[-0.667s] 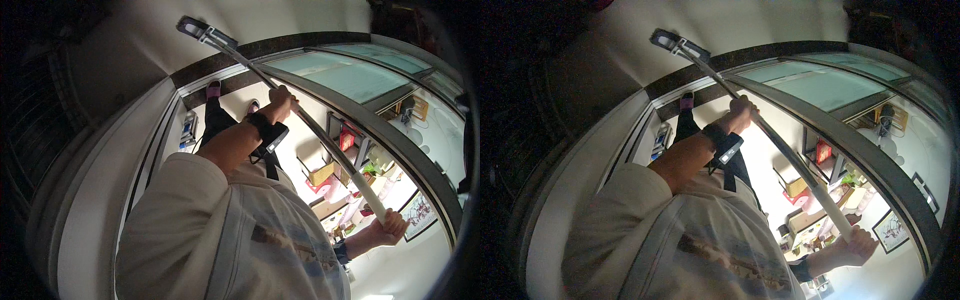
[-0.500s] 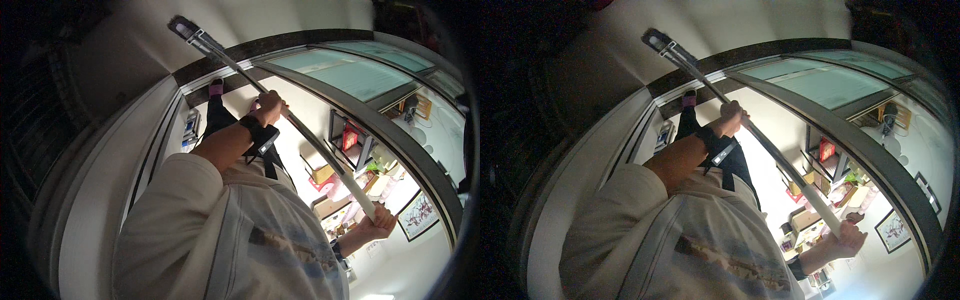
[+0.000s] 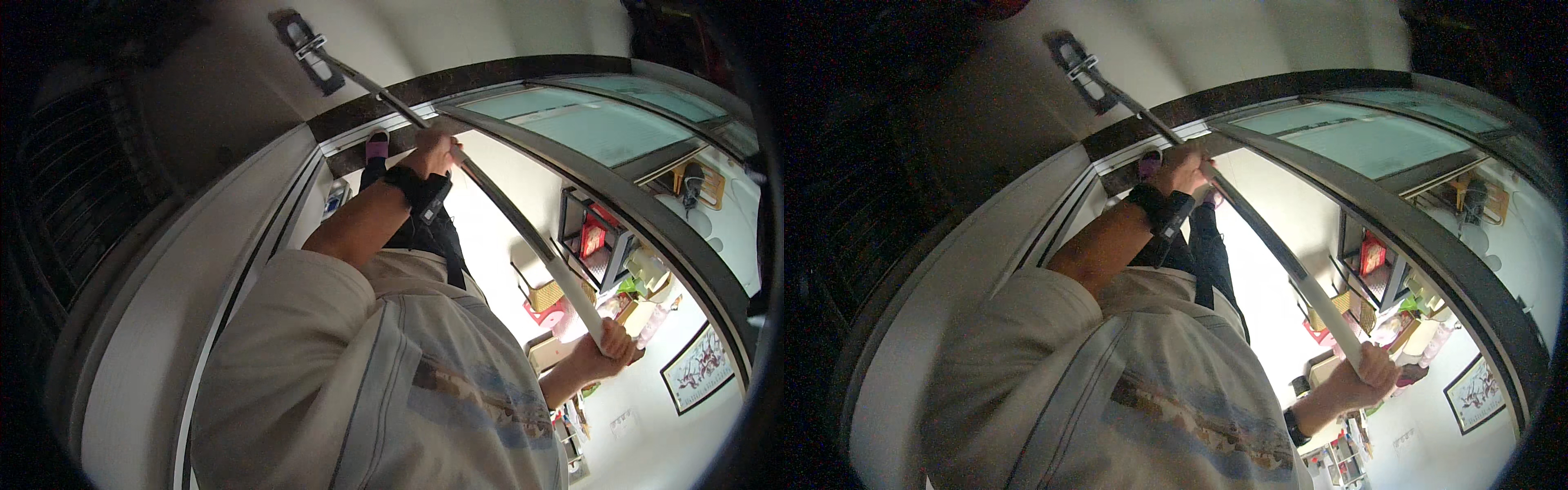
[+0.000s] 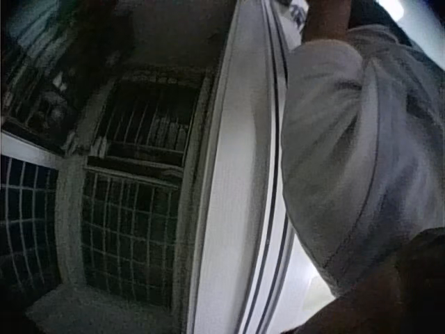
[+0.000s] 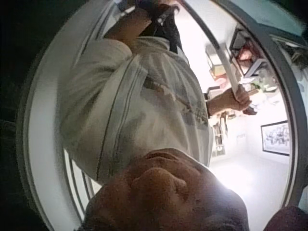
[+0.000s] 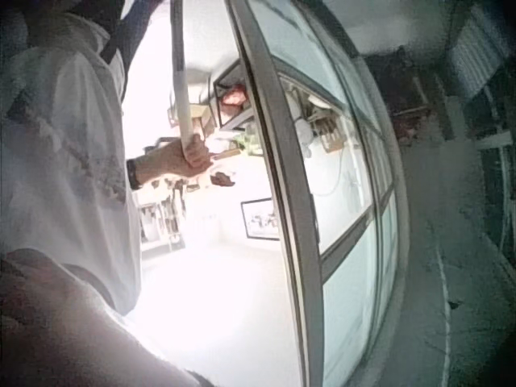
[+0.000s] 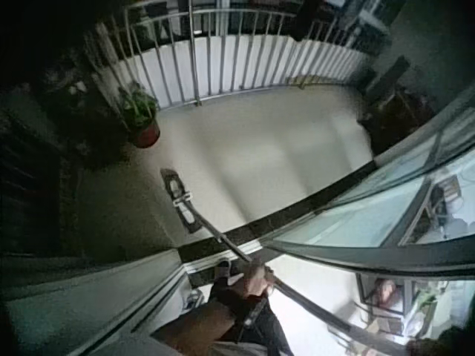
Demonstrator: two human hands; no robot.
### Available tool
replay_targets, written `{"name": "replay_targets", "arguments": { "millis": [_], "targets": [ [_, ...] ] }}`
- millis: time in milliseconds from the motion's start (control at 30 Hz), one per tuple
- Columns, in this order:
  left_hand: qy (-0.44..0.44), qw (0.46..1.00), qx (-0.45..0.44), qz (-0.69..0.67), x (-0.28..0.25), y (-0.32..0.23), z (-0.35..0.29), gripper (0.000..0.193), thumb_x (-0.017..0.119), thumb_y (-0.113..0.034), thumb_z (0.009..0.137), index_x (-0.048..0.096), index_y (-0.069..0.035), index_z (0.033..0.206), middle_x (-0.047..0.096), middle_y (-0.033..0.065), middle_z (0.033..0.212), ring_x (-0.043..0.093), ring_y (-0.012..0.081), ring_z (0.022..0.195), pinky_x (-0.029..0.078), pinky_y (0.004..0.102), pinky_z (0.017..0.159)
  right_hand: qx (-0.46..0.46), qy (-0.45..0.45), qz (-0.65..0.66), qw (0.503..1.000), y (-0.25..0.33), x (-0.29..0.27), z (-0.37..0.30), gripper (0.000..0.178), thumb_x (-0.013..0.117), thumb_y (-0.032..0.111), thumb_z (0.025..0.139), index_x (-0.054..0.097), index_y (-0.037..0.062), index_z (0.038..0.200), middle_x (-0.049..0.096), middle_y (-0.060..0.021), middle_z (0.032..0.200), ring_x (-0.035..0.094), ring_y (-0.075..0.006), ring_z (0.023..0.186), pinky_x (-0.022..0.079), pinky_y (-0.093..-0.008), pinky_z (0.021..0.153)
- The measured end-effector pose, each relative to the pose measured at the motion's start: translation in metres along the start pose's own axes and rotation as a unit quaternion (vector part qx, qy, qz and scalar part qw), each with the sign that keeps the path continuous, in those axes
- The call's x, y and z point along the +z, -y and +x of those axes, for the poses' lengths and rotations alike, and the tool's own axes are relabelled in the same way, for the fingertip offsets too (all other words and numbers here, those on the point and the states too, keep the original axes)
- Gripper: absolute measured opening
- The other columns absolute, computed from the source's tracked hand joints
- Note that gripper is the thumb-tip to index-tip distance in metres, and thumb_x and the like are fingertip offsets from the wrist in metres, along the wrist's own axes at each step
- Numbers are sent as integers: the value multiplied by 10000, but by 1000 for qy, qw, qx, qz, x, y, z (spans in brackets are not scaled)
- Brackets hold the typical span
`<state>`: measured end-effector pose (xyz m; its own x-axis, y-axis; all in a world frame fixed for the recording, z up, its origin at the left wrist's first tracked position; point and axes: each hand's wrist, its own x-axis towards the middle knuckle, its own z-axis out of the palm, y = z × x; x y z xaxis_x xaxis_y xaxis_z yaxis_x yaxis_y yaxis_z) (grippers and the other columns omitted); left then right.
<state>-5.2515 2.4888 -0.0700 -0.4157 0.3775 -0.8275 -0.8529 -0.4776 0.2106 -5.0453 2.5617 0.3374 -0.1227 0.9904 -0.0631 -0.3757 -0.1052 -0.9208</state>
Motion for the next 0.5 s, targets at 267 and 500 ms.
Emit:
{"name": "replay_targets", "arguments": {
  "millis": [267,500],
  "targets": [
    [46,986,-121,-104,104,-18,4,125,394,-126,901,414,-22,835,420,117,677,440,239,532,443,412,495,-61,42,45,996,16,43,-7,28,400,89,872,373,81,869,302,21,508,342,-97,496,378,-280,686],
    [107,989,-101,1,114,-42,43,149,452,-107,871,453,3,770,449,136,737,492,258,667,476,428,662,-27,88,-15,996,-11,63,21,337,362,97,872,274,156,552,261,10,517,304,-121,501,374,-342,762]
  ]
}}
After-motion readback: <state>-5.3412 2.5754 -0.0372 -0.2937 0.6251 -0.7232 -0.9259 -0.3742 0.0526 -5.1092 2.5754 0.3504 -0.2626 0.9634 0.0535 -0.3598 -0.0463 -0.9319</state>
